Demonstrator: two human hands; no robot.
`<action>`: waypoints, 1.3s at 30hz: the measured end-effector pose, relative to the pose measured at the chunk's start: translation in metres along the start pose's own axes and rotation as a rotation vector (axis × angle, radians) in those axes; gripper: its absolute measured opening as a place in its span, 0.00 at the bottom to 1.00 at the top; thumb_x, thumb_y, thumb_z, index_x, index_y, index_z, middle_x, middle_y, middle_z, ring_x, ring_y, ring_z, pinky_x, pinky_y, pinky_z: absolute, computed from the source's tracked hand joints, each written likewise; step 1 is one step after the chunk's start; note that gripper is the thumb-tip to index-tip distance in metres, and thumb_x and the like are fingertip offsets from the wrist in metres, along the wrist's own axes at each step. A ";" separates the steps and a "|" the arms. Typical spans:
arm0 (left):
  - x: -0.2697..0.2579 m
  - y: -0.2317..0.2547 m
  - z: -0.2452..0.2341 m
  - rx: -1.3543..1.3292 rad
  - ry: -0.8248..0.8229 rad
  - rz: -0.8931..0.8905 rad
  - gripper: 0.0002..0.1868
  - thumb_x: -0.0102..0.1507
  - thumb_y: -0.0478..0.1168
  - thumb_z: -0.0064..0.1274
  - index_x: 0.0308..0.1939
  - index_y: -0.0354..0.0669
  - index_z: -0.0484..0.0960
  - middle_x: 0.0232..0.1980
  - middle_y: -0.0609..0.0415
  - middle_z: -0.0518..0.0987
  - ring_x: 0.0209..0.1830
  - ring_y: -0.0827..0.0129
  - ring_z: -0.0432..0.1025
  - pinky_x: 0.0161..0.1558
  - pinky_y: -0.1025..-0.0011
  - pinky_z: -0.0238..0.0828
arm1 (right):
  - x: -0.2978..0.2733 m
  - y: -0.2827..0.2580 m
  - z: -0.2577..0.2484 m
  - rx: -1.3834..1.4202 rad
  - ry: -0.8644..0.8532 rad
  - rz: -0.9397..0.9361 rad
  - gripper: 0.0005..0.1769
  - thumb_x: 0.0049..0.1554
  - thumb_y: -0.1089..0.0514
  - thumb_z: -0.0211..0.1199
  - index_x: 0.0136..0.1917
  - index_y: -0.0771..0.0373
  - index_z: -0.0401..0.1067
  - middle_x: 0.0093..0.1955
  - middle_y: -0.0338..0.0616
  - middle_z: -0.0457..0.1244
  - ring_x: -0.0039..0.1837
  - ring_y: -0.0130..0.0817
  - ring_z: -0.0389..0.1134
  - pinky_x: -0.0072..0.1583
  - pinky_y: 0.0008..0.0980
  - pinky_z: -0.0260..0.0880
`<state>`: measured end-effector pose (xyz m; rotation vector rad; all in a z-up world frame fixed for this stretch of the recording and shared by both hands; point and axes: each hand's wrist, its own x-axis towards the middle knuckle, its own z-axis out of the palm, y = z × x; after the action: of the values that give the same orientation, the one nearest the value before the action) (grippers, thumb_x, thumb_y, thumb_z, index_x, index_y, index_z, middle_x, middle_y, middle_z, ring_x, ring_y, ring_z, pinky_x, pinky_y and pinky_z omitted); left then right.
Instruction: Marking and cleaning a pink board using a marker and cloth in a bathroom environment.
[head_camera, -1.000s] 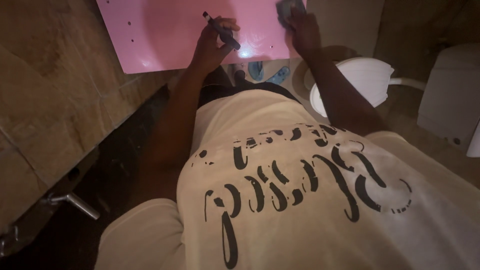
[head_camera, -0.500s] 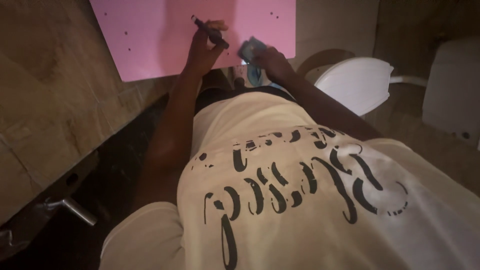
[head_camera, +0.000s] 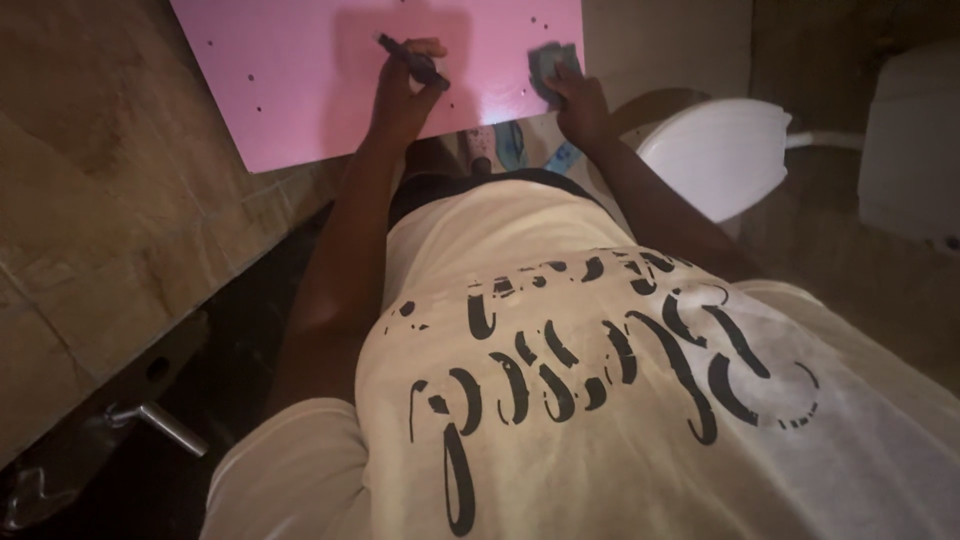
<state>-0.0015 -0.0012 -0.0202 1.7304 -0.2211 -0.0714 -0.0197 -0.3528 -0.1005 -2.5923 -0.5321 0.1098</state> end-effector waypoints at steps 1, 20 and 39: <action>0.001 0.000 0.000 0.005 -0.015 -0.002 0.22 0.61 0.25 0.63 0.58 0.43 0.79 0.58 0.55 0.79 0.53 0.68 0.72 0.59 0.67 0.70 | 0.003 0.000 0.002 0.052 0.023 -0.012 0.25 0.50 0.72 0.65 0.61 0.61 0.79 0.70 0.59 0.65 0.62 0.56 0.70 0.62 0.50 0.71; -0.009 -0.014 0.004 -0.094 0.310 0.008 0.19 0.65 0.27 0.59 0.59 0.43 0.78 0.64 0.49 0.78 0.68 0.59 0.73 0.71 0.63 0.66 | 0.049 -0.107 -0.016 0.215 -0.374 0.132 0.10 0.68 0.58 0.64 0.62 0.58 0.77 0.56 0.55 0.69 0.54 0.50 0.72 0.56 0.47 0.74; 0.019 0.001 -0.030 -0.223 0.210 0.039 0.18 0.67 0.24 0.56 0.58 0.43 0.77 0.57 0.56 0.78 0.59 0.67 0.72 0.65 0.69 0.68 | 0.042 0.122 0.102 0.163 0.151 0.290 0.08 0.68 0.59 0.63 0.49 0.65 0.76 0.42 0.52 0.70 0.44 0.43 0.72 0.48 0.43 0.73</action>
<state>0.0222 0.0246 -0.0130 1.4983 -0.0878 0.1100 0.0442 -0.3889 -0.2474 -2.4762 -0.0873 0.0500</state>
